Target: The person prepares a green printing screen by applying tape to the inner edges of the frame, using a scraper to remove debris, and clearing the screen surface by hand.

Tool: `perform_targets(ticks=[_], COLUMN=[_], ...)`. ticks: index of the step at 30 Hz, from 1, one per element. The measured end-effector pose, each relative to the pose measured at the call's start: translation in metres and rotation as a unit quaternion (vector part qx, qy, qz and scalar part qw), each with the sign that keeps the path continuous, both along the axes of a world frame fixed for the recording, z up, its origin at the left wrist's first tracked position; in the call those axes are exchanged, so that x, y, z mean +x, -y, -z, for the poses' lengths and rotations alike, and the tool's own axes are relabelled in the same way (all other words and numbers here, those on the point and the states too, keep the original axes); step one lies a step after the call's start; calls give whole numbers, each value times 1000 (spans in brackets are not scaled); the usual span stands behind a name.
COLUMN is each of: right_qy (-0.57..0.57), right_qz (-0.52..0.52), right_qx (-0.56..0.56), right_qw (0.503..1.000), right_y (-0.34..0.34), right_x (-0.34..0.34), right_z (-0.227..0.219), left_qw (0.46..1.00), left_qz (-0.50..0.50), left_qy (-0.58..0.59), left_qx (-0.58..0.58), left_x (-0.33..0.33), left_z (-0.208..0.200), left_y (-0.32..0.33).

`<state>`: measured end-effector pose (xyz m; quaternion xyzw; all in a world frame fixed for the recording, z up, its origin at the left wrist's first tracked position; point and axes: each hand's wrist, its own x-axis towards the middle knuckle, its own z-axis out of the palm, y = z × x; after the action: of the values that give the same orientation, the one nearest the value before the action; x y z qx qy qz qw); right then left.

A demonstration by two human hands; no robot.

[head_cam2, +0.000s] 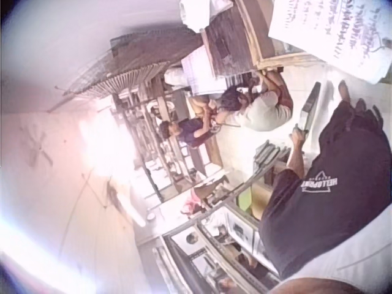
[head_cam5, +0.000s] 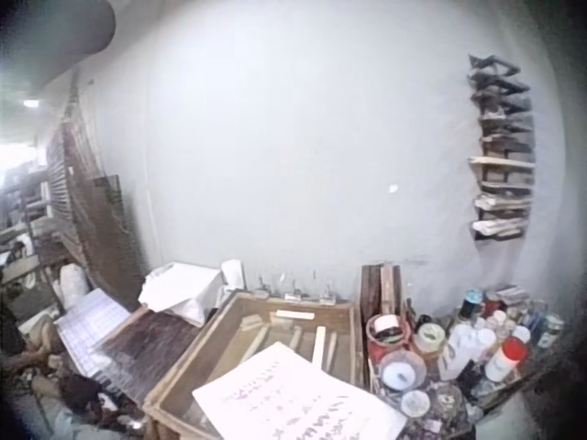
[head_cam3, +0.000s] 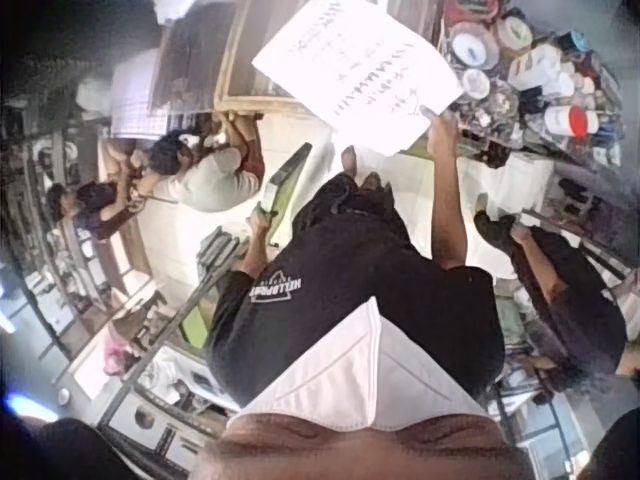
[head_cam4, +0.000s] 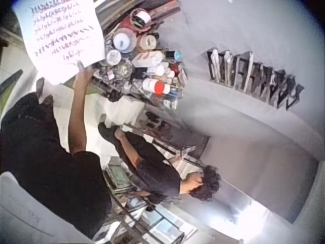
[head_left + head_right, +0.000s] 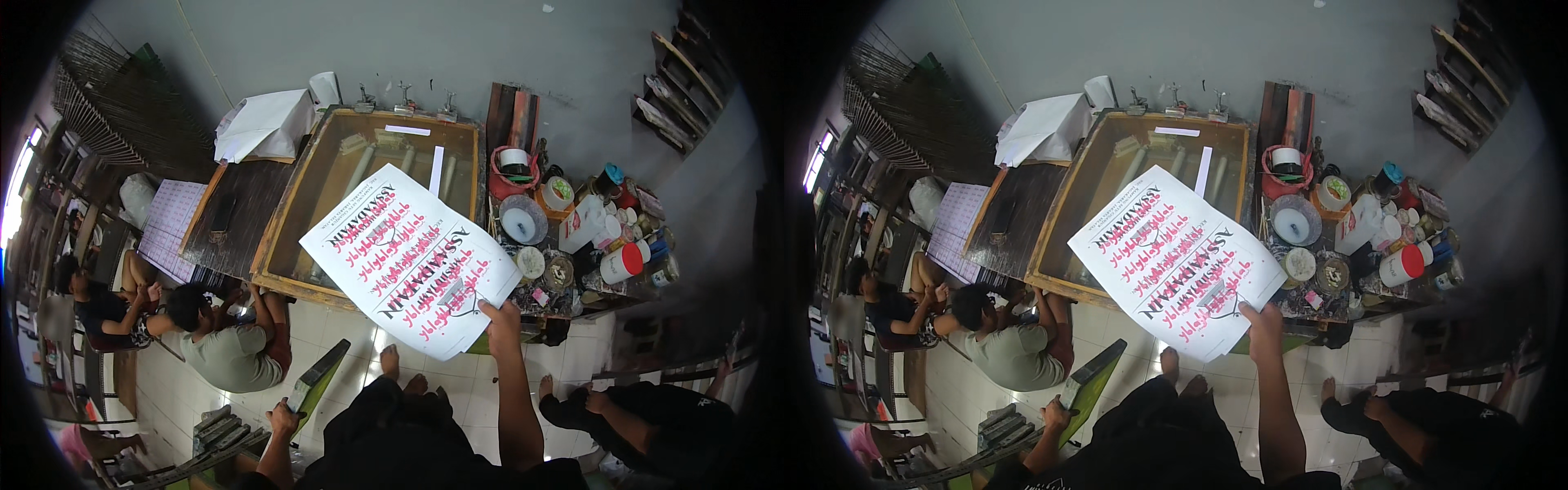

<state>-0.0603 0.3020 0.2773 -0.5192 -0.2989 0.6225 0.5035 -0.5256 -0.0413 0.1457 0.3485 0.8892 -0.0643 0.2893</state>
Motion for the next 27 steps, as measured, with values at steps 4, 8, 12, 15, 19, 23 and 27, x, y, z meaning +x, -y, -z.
perform_targets(ticks=[4,8,12,15,19,23,27], right_qy=[-42,-125,106,428,138,-103,-46], right_qz=[86,81,75,6,103,140,220], right_qx=[65,98,121,79,14,-79,-100], right_qw=[993,984,984,900,985,982,969], right_y=[6,-2,-8,12,59,134,224], right_x=[-26,-44,-54,-71,-70,-33,-12], right_z=[-37,-77,-43,-22,23,14,42], left_qw=[1000,999,998,997,999,1000,998], left_qz=[-18,-25,-2,-17,-13,13,49], left_qy=[0,8,-3,57,26,-15,-43], left_qx=[24,34,69,48,-36,-17,-25], left_x=[-14,-37,-56,-75,-104,-129,-160], left_z=[-1,16,38,50,68,80,116], left_y=[14,15,14,21,1,-10,-14])
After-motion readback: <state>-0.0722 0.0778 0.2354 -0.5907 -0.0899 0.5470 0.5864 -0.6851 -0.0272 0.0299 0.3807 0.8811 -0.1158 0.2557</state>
